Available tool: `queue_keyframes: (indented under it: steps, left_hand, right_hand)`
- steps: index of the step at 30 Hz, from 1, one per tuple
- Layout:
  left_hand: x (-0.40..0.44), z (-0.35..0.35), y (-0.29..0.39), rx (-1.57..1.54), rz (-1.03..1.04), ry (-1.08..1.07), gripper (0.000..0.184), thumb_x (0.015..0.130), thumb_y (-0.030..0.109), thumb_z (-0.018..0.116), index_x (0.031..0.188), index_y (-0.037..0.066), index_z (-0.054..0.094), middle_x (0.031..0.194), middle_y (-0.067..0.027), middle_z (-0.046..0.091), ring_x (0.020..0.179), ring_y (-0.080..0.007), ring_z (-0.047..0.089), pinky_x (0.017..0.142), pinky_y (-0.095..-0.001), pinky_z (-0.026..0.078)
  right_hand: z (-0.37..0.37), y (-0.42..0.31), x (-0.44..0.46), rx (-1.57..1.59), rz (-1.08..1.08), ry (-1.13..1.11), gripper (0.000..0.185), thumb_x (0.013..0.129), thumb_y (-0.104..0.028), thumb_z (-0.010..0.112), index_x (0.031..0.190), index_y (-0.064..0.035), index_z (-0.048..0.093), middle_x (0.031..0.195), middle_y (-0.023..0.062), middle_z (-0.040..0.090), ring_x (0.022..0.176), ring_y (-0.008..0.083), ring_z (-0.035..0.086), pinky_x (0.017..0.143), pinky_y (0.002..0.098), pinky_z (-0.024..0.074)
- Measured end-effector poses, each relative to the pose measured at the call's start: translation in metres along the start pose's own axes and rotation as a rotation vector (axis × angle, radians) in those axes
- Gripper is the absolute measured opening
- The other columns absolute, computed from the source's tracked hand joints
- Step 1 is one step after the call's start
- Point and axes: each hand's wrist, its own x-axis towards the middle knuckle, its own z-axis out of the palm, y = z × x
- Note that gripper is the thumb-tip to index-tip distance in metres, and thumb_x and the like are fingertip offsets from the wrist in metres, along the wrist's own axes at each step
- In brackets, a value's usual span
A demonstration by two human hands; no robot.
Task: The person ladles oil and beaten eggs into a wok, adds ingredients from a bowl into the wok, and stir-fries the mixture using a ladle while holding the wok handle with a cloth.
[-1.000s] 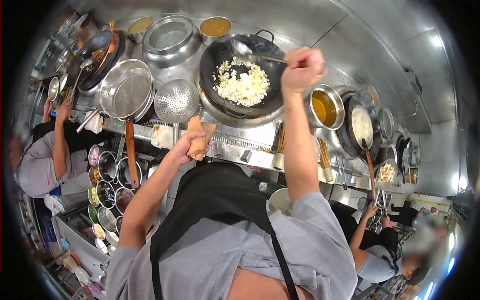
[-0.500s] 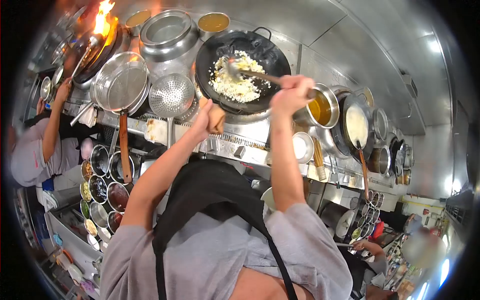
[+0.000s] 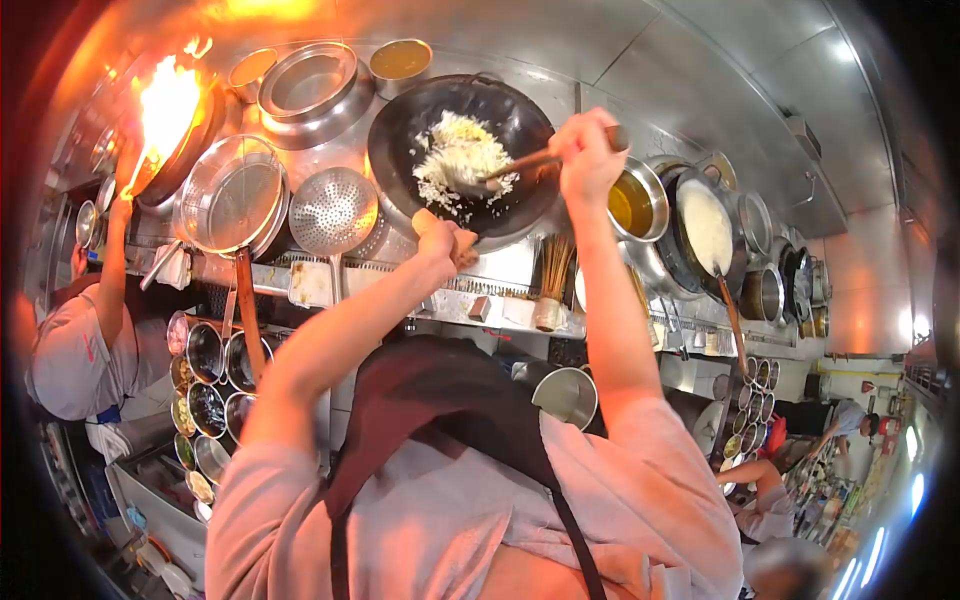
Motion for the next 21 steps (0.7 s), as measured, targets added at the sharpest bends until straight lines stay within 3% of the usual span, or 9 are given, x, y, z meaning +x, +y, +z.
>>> queue_keyframes:
  steps: [3,5,7,10,12,13,15,18,21]
  left_hand:
    - [-0.11,0.03,0.032,0.05,-0.31,0.061,0.017,0.088,0.017,0.049,0.098,0.003,0.051,0.085,-0.0108,0.059,0.067,-0.0275,0.06,0.057,-0.0464,0.053]
    - [-0.109,0.029,0.033,0.073,-0.301,0.069,0.015,0.088,0.016,0.048,0.097,0.005,0.052,0.086,-0.0102,0.059,0.068,-0.0264,0.06,0.058,-0.0443,0.054]
    - [-0.068,-0.002,0.003,0.06,-0.027,-0.055,0.016,0.09,0.022,0.05,0.087,0.008,0.056,0.075,-0.006,0.059,0.065,-0.0219,0.06,0.054,-0.0389,0.053]
    - [0.029,-0.112,-0.041,0.164,-0.022,-0.336,0.013,0.089,0.022,0.05,0.084,0.011,0.054,0.072,-0.0028,0.056,0.06,-0.0192,0.057,0.05,-0.0359,0.048]
    - [0.003,-0.122,-0.039,0.055,-0.233,-0.383,0.014,0.089,0.023,0.047,0.081,0.013,0.052,0.068,-0.0012,0.052,0.055,-0.0187,0.053,0.045,-0.0337,0.042]
    - [-0.036,-0.096,-0.032,0.053,-0.238,-0.211,0.016,0.089,0.023,0.046,0.078,0.013,0.051,0.066,-0.0013,0.051,0.053,-0.0192,0.051,0.045,-0.0336,0.04]
    - [-0.114,-0.043,-0.018,0.044,-0.232,0.138,0.021,0.089,0.025,0.043,0.073,0.013,0.05,0.062,-0.0016,0.048,0.048,-0.0203,0.046,0.043,-0.0334,0.036]
    - [-0.12,-0.008,0.018,0.14,-0.259,-0.037,0.02,0.088,0.022,0.044,0.078,0.009,0.055,0.066,-0.0052,0.055,0.054,-0.0204,0.054,0.047,-0.0368,0.044]
    - [-0.029,-0.042,0.006,0.173,-0.004,-0.179,0.009,0.084,0.015,0.05,0.08,0.008,0.054,0.072,-0.0073,0.056,0.058,-0.0217,0.059,0.045,-0.0382,0.05]
  right_hand:
    - [-0.005,-0.028,0.015,0.008,-0.001,0.118,0.022,0.079,0.0,0.049,0.061,-0.0074,0.04,0.05,-0.0012,0.036,0.04,0.0089,0.032,0.038,0.0269,0.0293]
    - [0.015,-0.052,-0.009,0.117,0.004,0.054,0.019,0.081,-0.001,0.05,0.064,-0.0062,0.043,0.05,-0.0001,0.038,0.04,0.0095,0.034,0.038,0.0268,0.0309]
    - [0.044,-0.021,-0.041,0.213,0.027,0.231,0.019,0.083,0.001,0.054,0.066,-0.004,0.045,0.06,0.003,0.05,0.045,0.0103,0.043,0.041,0.0245,0.0355]
    - [0.024,0.018,-0.05,-0.182,-0.275,-0.112,0.019,0.079,0.006,0.055,0.062,0.0001,0.047,0.059,0.0038,0.053,0.05,0.0085,0.047,0.048,0.0234,0.0372]
    - [0.034,-0.002,-0.047,-0.291,-0.404,-0.216,0.019,0.076,0.008,0.056,0.061,0.0009,0.046,0.058,0.0063,0.052,0.052,0.0092,0.048,0.05,0.0226,0.0382]
    - [0.04,0.002,-0.035,-0.224,-0.452,-0.198,0.025,0.081,0.002,0.051,0.061,-0.004,0.039,0.054,0.0008,0.043,0.047,0.0076,0.037,0.044,0.0253,0.0323]
    - [0.046,-0.011,-0.001,-0.057,0.042,-0.06,0.023,0.081,-0.001,0.052,0.062,-0.0061,0.04,0.054,0.0003,0.042,0.043,0.0083,0.036,0.042,0.0261,0.032]
    - [0.05,0.004,0.056,0.035,0.144,-0.105,0.022,0.081,-0.003,0.053,0.063,-0.0075,0.043,0.054,0.0005,0.042,0.04,0.0091,0.035,0.039,0.0275,0.0305]
    - [0.089,0.016,0.06,-0.109,0.084,-0.065,0.02,0.08,-0.005,0.054,0.063,-0.0067,0.044,0.053,0.0014,0.042,0.038,0.0098,0.035,0.037,0.0286,0.0287]
